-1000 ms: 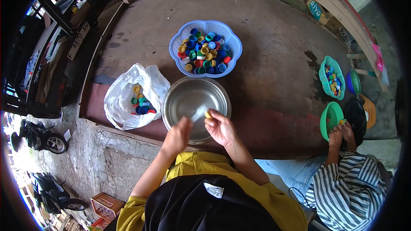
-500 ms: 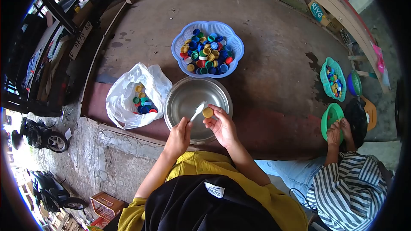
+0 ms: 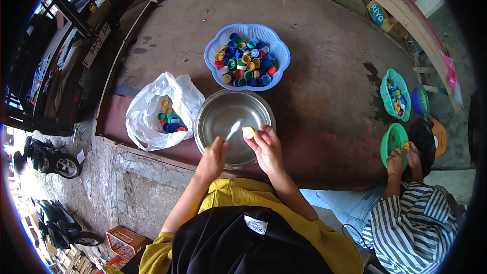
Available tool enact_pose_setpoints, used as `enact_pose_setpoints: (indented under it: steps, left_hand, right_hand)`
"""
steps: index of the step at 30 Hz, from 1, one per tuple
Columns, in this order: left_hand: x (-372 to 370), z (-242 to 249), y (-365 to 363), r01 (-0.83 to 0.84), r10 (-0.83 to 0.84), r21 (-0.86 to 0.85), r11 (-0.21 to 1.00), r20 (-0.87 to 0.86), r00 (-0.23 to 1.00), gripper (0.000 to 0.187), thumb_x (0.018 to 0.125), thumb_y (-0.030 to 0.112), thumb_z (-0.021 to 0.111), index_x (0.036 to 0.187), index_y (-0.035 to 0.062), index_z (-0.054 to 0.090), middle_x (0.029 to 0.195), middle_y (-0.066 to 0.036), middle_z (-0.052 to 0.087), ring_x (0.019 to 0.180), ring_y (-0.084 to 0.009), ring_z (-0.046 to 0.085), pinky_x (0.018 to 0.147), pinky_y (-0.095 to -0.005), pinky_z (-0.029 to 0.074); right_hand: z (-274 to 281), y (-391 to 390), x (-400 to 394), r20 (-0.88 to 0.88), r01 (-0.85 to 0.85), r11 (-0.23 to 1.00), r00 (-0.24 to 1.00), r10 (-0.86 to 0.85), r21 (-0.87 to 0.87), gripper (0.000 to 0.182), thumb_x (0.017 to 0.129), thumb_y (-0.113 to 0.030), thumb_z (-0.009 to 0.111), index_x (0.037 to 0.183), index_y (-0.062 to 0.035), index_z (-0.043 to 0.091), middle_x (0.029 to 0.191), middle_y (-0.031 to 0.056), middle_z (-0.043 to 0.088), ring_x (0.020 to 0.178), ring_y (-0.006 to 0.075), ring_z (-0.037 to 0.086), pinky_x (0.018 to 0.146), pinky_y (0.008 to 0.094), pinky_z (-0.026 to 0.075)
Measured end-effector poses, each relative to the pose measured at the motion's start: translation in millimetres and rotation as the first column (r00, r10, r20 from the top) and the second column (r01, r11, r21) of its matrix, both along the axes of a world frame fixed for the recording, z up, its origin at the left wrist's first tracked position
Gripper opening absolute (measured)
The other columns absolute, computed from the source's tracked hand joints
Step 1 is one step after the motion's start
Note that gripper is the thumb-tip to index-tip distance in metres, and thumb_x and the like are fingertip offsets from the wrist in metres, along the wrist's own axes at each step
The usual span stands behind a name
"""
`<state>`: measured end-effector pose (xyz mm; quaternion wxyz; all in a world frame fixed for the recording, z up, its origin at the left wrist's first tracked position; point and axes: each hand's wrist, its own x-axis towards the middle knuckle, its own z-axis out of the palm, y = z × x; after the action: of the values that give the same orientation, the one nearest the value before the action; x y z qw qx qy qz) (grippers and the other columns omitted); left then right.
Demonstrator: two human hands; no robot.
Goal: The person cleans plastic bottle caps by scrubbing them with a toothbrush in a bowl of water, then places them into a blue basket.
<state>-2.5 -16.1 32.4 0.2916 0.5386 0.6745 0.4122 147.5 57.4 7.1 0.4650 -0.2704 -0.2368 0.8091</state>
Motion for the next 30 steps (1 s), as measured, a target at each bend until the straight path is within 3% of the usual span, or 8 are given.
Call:
enact_pose_setpoints:
  steps: [4,9,12,16,19,21,25,30]
  left_hand:
    - [4.8,15.4,-7.3,0.101,-0.1,-0.024,0.995,0.045,0.994,0.014,0.094,0.011,0.044,0.087,-0.0015,0.044,0.063,-0.026,0.051,0.06,-0.0454,0.051,0.052,-0.0436,0.039]
    - [-1.6,10.1,-4.8,0.047,-0.038,-0.088,0.995,0.104,0.994,0.019,0.095,0.014,0.042,0.085,-0.0018,0.046,0.06,-0.021,0.049,0.056,-0.039,0.05,0.053,-0.0384,0.039]
    - [7.8,10.2,-8.4,0.182,-0.163,-0.082,0.98,0.2,0.966,0.022,0.096,0.016,0.041,0.085,-0.0016,0.046,0.06,-0.018,0.05,0.055,-0.0336,0.052,0.053,-0.0365,0.039]
    - [-1.7,10.9,-6.2,0.039,-0.023,-0.124,0.992,0.13,0.991,0.023,0.096,0.017,0.04,0.083,-0.0012,0.045,0.062,-0.018,0.051,0.057,-0.0335,0.053,0.054,-0.0362,0.04]
    - [11.7,11.6,-9.9,0.169,-0.163,-0.021,0.985,0.163,0.973,0.023,0.097,0.017,0.04,0.083,-0.0011,0.046,0.061,-0.018,0.05,0.055,-0.0337,0.053,0.053,-0.0362,0.04]
    - [1.8,2.0,-4.8,0.033,-0.006,-0.149,0.988,0.182,0.983,0.025,0.097,0.02,0.04,0.085,0.0,0.047,0.06,-0.015,0.05,0.054,-0.0278,0.05,0.055,-0.0355,0.04]
    - [7.2,15.1,-9.0,0.116,-0.095,-0.073,0.991,0.25,0.964,0.026,0.098,0.019,0.039,0.083,-0.0006,0.047,0.059,-0.014,0.047,0.053,-0.0256,0.047,0.055,-0.0342,0.039]
    - [-3.4,20.6,-0.2,0.027,-0.006,-0.149,0.988,0.138,0.99,0.02,0.096,0.014,0.042,0.085,-0.0013,0.047,0.061,-0.021,0.05,0.056,-0.0374,0.053,0.054,-0.0383,0.04]
  right_hand:
    - [1.3,1.6,-3.1,0.123,0.049,0.997,0.991,-0.055,0.056,0.015,0.089,0.0,0.052,0.099,-0.0076,0.043,0.101,0.0089,0.057,0.103,0.0173,0.057,0.092,0.0348,0.048]
    - [7.8,-1.1,-5.9,0.068,0.039,0.997,0.997,-0.044,0.073,0.015,0.089,0.001,0.052,0.094,-0.01,0.042,0.096,0.0053,0.058,0.113,0.0233,0.053,0.091,0.0337,0.049]
    - [11.4,-0.8,-6.2,0.003,0.011,1.0,1.0,-0.011,0.009,0.017,0.089,0.002,0.05,0.092,-0.0108,0.04,0.094,0.005,0.057,0.111,0.0219,0.054,0.092,0.0334,0.048]
    - [8.2,-0.1,-4.1,-0.043,0.025,0.995,0.999,-0.021,0.095,0.015,0.09,0.005,0.046,0.09,-0.0095,0.042,0.093,0.0042,0.054,0.118,0.0312,0.048,0.095,0.0358,0.048]
    - [13.9,1.2,-3.8,-0.033,0.001,1.0,0.999,0.0,0.021,0.015,0.09,0.005,0.047,0.09,-0.0091,0.041,0.093,0.0047,0.054,0.119,0.0313,0.047,0.095,0.0359,0.048]
    - [10.1,1.6,-1.1,-0.072,0.01,0.999,0.997,-0.007,0.044,0.016,0.09,0.005,0.047,0.09,-0.0094,0.04,0.093,0.0046,0.053,0.12,0.03,0.047,0.094,0.035,0.049]
    - [9.6,1.4,-3.8,0.036,0.002,0.983,0.999,-0.009,0.183,0.017,0.091,0.004,0.046,0.091,-0.0099,0.036,0.093,0.0041,0.054,0.121,0.0252,0.047,0.094,0.0356,0.047]
    - [4.0,-6.0,0.4,0.074,-0.038,0.982,0.997,0.024,0.184,0.021,0.09,0.003,0.049,0.089,-0.0113,0.034,0.096,0.0032,0.051,0.121,0.0232,0.047,0.095,0.0351,0.046]
